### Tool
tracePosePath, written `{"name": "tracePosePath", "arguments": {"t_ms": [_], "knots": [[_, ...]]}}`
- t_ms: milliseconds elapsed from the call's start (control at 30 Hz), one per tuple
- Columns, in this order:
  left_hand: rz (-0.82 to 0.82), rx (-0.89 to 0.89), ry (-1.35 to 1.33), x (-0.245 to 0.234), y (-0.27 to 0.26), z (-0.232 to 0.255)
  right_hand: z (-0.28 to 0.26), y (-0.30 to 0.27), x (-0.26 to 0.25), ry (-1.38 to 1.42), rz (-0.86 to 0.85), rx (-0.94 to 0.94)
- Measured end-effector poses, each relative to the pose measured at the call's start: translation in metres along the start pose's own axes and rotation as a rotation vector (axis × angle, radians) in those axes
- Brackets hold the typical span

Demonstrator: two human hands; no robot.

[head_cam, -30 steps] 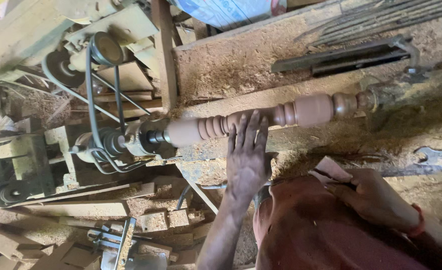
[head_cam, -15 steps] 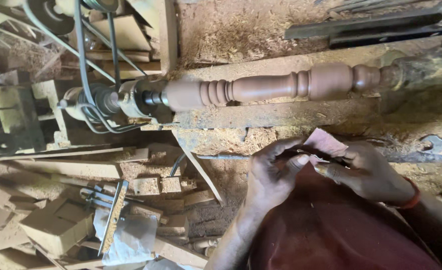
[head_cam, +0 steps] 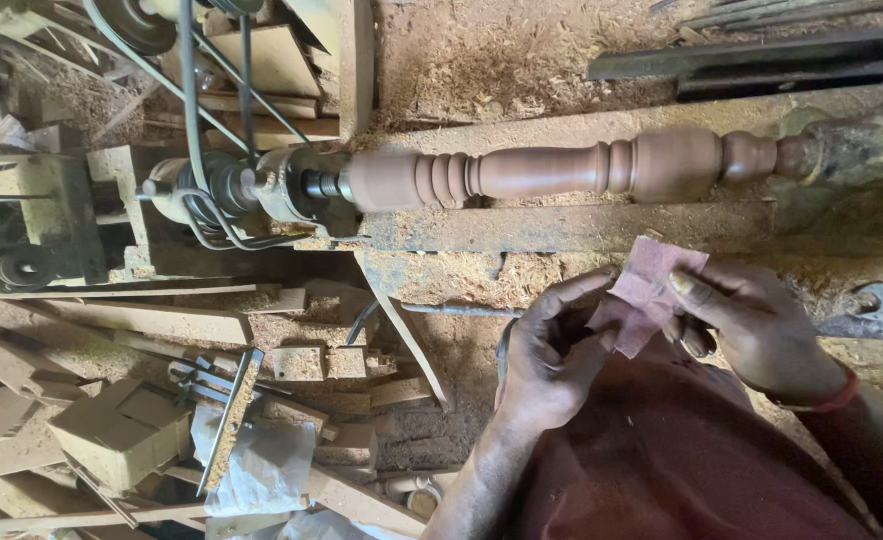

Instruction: The person holds sandpaper against a wooden object spinning on a lathe. They use a small metal tool to cut decorative rings into the wood and apply sandpaper to the surface.

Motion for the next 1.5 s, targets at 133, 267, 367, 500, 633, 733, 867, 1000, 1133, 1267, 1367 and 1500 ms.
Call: {"name": "tracePosePath", "arguments": {"t_ms": [133,267,367,500,633,733,867,1000,1133,1267,1367,1500], "knots": [[0.039,0.022,-0.121,-0.008,-0.004,-0.008,-0.021,0.0,0.007,0.07,0.032,0.143],[0.099,0.02,-0.149,-0.018,-0.01,-0.014,-0.027,0.002,0.017,0.034,0.077,0.218],[0.066,0.011,-0.126,-0.029,-0.014,-0.01,-0.024,0.008,0.024,0.311,0.065,0.226],[0.026,-0.031,-0.028,-0.046,-0.012,-0.001,-0.019,0.01,0.038,0.394,0.006,0.085],[-0.014,-0.057,0.074,-0.06,-0.004,0.013,-0.023,0.011,0.053,0.245,0.034,0.081],[-0.016,-0.043,0.127,-0.07,-0.001,0.021,-0.021,0.01,0.065,0.276,0.102,0.113],[-0.057,-0.048,0.28,-0.083,0.008,0.04,-0.023,0.016,0.072,-0.054,0.103,0.02],[-0.173,0.041,0.318,-0.099,0.015,0.06,-0.025,0.012,0.08,-0.326,-0.023,0.118],[-0.343,0.2,0.525,-0.111,0.03,0.084,-0.048,0.002,0.097,-0.486,0.054,-0.323],[-0.4,0.358,0.832,-0.108,0.037,0.108,-0.068,-0.007,0.135,-0.763,0.303,-0.352],[-0.447,0.428,0.839,-0.103,0.051,0.119,-0.077,-0.007,0.164,-0.968,0.487,-0.335],[-0.514,0.477,0.811,-0.104,0.074,0.122,-0.088,0.004,0.182,-1.062,0.746,-0.482]]}}
Point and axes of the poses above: each hand's wrist, its own y-axis towards the middle knuckle, its own x-axis out of the palm, z = x × y, the point moved 1 cm from there along y, towards the middle knuckle, and after that the axes turned 5 degrees about -y, right-handed, at the moved point
